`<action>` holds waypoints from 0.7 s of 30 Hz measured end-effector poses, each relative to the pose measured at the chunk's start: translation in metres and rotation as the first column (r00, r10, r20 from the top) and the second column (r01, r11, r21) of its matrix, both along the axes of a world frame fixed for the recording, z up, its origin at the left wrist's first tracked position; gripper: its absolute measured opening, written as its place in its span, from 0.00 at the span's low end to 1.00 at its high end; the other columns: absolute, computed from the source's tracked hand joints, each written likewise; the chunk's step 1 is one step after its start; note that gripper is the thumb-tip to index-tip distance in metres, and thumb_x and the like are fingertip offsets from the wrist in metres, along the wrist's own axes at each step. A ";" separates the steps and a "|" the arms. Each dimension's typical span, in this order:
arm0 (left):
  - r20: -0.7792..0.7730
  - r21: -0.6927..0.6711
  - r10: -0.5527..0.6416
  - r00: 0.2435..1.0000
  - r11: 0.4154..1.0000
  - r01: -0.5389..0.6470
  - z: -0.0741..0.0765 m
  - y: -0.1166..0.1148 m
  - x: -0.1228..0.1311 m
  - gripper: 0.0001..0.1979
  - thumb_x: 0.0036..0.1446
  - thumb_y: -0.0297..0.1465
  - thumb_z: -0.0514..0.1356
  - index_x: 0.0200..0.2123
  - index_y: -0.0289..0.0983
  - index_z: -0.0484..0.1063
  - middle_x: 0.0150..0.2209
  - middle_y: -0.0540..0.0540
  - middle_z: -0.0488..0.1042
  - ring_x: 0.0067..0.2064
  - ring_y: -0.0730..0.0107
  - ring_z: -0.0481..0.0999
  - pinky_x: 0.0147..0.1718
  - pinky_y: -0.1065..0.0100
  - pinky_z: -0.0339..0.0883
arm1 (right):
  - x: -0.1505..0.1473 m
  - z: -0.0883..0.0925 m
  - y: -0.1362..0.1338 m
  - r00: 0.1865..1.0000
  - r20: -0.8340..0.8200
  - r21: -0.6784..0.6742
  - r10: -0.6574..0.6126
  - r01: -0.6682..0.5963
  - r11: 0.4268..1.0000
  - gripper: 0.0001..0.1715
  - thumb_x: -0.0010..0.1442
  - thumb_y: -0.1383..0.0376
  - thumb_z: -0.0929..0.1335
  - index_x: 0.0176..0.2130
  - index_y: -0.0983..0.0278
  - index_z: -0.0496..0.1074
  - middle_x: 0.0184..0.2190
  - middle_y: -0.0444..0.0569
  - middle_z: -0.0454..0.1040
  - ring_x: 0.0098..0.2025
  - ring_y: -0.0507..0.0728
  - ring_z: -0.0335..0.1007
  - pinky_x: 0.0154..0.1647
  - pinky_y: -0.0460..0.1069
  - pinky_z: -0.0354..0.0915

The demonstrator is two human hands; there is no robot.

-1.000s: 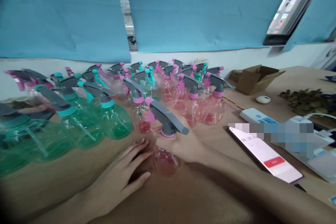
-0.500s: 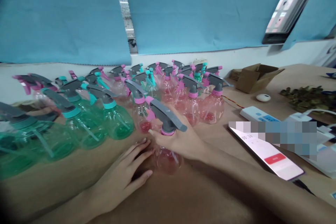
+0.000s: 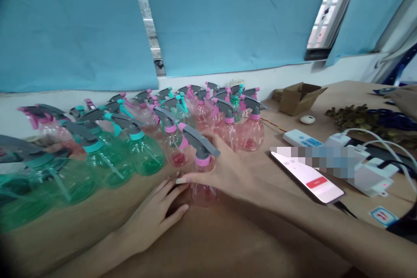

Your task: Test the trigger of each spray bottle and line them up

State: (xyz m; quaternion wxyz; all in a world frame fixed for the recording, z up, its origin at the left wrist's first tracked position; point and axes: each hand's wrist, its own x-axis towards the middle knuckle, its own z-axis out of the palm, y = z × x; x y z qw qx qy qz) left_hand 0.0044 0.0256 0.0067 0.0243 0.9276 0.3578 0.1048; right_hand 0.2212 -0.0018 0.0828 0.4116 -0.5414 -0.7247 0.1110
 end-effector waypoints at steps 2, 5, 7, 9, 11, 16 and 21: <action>-0.003 0.006 -0.003 1.000 1.000 0.003 0.000 0.000 0.000 0.22 0.61 0.39 0.52 0.57 0.37 0.59 0.59 0.41 0.57 0.60 0.54 0.55 0.54 0.52 0.53 | 0.003 -0.002 -0.006 0.998 0.052 -0.028 -0.041 0.042 0.999 0.38 0.42 0.45 0.70 0.49 0.59 0.64 0.40 0.50 0.72 0.42 0.61 0.69 0.38 0.56 0.66; 0.009 0.018 -0.013 1.000 1.000 0.013 0.001 0.000 0.000 0.22 0.61 0.39 0.52 0.56 0.36 0.60 0.60 0.40 0.57 0.60 0.55 0.54 0.55 0.53 0.52 | 0.007 -0.004 -0.010 0.978 0.171 -0.026 -0.118 0.125 0.992 0.39 0.45 0.44 0.68 0.51 0.62 0.62 0.39 0.52 0.71 0.40 0.62 0.68 0.36 0.57 0.65; 0.016 0.022 -0.016 1.000 1.000 0.016 0.001 0.001 0.000 0.22 0.61 0.39 0.52 0.56 0.35 0.60 0.59 0.39 0.57 0.60 0.55 0.55 0.55 0.53 0.52 | 0.010 -0.005 -0.008 0.961 0.240 0.017 -0.140 0.140 0.990 0.33 0.48 0.46 0.67 0.48 0.62 0.63 0.40 0.53 0.71 0.42 0.63 0.68 0.38 0.57 0.64; 0.017 0.025 -0.017 1.000 1.000 0.016 0.001 0.001 0.000 0.22 0.61 0.38 0.52 0.55 0.35 0.61 0.59 0.39 0.58 0.59 0.55 0.55 0.55 0.53 0.52 | 0.014 -0.004 -0.001 0.950 0.278 0.043 -0.139 0.132 0.990 0.28 0.51 0.49 0.65 0.46 0.62 0.64 0.42 0.54 0.70 0.43 0.62 0.67 0.39 0.57 0.64; 0.019 0.029 -0.023 1.000 0.999 0.022 0.000 0.001 0.000 0.22 0.61 0.38 0.51 0.55 0.35 0.61 0.59 0.39 0.58 0.59 0.55 0.55 0.55 0.53 0.53 | 0.016 -0.003 0.009 0.942 0.305 0.023 -0.137 0.136 0.990 0.27 0.52 0.49 0.64 0.46 0.63 0.64 0.42 0.54 0.70 0.41 0.62 0.69 0.37 0.56 0.64; 0.045 0.044 -0.035 0.998 0.999 0.033 -0.002 0.002 -0.002 0.22 0.62 0.39 0.51 0.55 0.35 0.61 0.59 0.39 0.58 0.60 0.55 0.55 0.55 0.52 0.52 | 0.013 -0.001 0.038 0.871 0.416 0.032 -0.259 0.271 0.962 0.30 0.52 0.47 0.64 0.45 0.66 0.65 0.37 0.57 0.72 0.34 0.64 0.71 0.30 0.54 0.63; 0.041 0.037 -0.028 0.999 0.999 0.026 -0.004 0.002 -0.002 0.22 0.61 0.39 0.51 0.55 0.35 0.61 0.59 0.39 0.58 0.60 0.55 0.55 0.55 0.52 0.53 | 0.006 -0.006 0.064 0.889 0.374 0.047 -0.264 0.266 0.963 0.29 0.53 0.48 0.63 0.47 0.66 0.63 0.43 0.58 0.71 0.44 0.65 0.69 0.36 0.55 0.64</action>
